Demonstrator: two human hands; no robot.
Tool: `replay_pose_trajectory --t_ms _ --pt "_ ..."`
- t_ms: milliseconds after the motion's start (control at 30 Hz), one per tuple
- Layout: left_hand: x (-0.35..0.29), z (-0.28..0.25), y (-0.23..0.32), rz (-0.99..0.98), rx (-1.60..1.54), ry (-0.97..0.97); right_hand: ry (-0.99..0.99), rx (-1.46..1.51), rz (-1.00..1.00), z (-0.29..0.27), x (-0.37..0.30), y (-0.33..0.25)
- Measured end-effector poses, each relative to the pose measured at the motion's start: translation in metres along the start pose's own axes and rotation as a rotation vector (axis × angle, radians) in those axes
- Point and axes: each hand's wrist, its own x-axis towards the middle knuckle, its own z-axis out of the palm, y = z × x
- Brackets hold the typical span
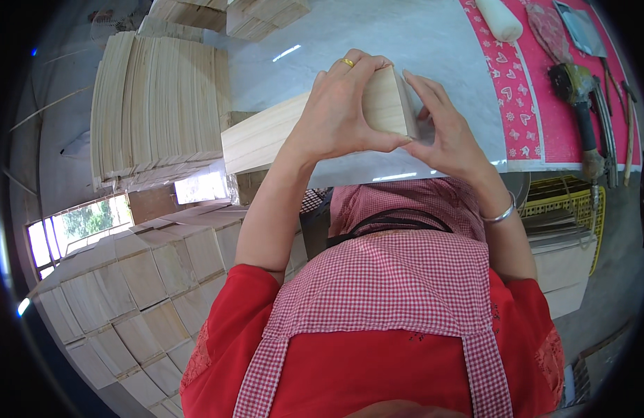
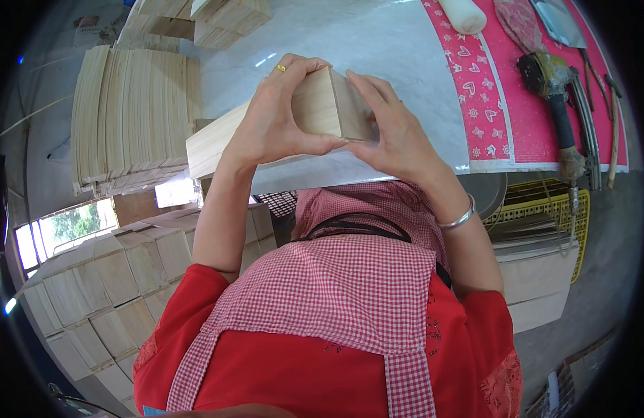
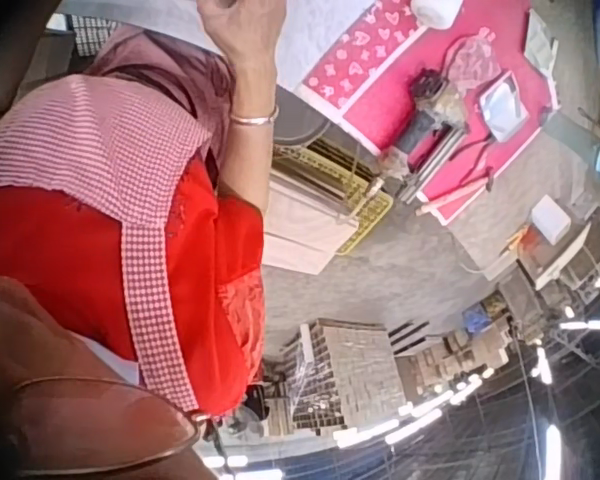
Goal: Assembling small wooden boxes using wood glue and a pneumatic nail gun at a workshop station.
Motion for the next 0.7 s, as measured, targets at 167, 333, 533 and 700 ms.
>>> replay_pose_trajectory --t_ms 167,333,533,700 --pt "-0.002 0.0 -0.002 -0.047 -0.021 -0.016 0.084 -0.038 -0.137 0.009 -0.027 -0.033" --pt "0.0 0.0 -0.002 -0.015 -0.018 -0.008 0.112 0.044 -0.107 0.014 -0.049 -0.045" --pt "0.0 0.001 -0.004 0.033 0.0 0.014 0.15 0.108 -0.134 0.016 -0.055 -0.046" --pt "-0.001 0.0 -0.001 -0.057 -0.011 -0.028 0.12 0.103 -0.143 0.01 -0.054 -0.046"
